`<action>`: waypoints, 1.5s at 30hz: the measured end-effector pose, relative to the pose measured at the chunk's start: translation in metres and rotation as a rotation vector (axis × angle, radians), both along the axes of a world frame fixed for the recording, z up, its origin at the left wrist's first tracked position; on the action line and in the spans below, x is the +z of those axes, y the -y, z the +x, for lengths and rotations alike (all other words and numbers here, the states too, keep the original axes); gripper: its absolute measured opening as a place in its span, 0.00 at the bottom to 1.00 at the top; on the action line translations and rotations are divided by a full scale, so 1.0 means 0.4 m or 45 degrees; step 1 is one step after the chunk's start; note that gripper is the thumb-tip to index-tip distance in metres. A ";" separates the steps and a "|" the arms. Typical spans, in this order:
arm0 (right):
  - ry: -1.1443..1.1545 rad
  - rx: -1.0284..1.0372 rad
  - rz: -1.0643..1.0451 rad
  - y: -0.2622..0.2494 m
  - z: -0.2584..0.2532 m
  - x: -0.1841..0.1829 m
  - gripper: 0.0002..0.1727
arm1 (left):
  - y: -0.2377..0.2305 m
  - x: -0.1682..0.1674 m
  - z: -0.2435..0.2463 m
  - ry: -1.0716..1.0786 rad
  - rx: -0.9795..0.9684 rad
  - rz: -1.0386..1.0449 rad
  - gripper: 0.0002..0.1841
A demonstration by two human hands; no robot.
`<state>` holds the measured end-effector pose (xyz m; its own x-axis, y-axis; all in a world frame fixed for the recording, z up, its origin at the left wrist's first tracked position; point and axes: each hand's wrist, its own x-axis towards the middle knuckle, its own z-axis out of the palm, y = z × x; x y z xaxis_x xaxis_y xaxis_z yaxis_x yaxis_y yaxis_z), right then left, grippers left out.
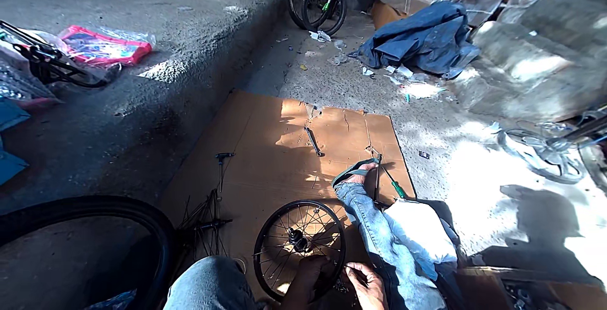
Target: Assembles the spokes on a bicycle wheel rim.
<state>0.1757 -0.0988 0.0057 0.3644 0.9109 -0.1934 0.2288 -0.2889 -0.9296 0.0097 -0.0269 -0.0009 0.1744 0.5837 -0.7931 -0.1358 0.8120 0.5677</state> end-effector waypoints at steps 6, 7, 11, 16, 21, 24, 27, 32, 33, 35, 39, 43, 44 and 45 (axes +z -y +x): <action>0.159 0.039 0.016 -0.022 -0.051 -0.018 0.11 | -0.012 0.013 0.001 0.046 0.119 -0.003 0.11; 0.162 0.016 0.011 -0.026 -0.064 -0.016 0.12 | -0.014 0.014 0.002 0.064 0.138 -0.002 0.10; 0.182 -0.012 0.035 -0.017 -0.092 -0.016 0.12 | -0.018 0.018 0.002 0.100 0.161 0.000 0.08; 0.254 0.033 0.085 -0.010 -0.084 -0.043 0.11 | -0.014 0.024 0.004 0.072 0.175 -0.014 0.09; 0.332 -0.011 0.027 -0.030 -0.086 -0.049 0.13 | -0.012 0.018 0.006 0.095 0.187 -0.017 0.08; 0.347 -0.026 -0.002 -0.024 -0.096 -0.048 0.14 | -0.013 0.010 0.007 0.096 0.182 -0.034 0.07; 0.313 -0.039 -0.047 -0.026 -0.098 -0.042 0.14 | -0.014 0.005 0.008 0.077 0.161 -0.020 0.07; 0.335 -0.008 -0.015 -0.024 -0.089 -0.042 0.13 | -0.012 0.003 0.008 0.063 0.143 -0.008 0.07; 0.348 -0.012 -0.003 -0.022 -0.089 -0.044 0.13 | -0.012 0.003 0.009 0.060 0.140 -0.012 0.08; 0.360 -0.024 0.019 -0.023 -0.089 -0.048 0.13 | -0.012 0.010 0.008 0.062 0.133 -0.025 0.10; 0.305 -0.042 0.073 -0.026 -0.079 -0.050 0.10 | -0.013 0.011 0.007 0.063 0.138 -0.026 0.11; 0.218 -0.066 0.066 -0.023 -0.069 -0.048 0.09 | -0.011 0.009 0.009 0.031 0.099 -0.015 0.12; 0.214 -0.067 0.056 -0.022 -0.068 -0.047 0.09 | -0.011 0.005 0.009 0.022 0.078 0.003 0.12; 0.218 -0.067 0.052 -0.022 -0.068 -0.044 0.10 | -0.010 0.000 0.008 0.009 0.063 0.020 0.12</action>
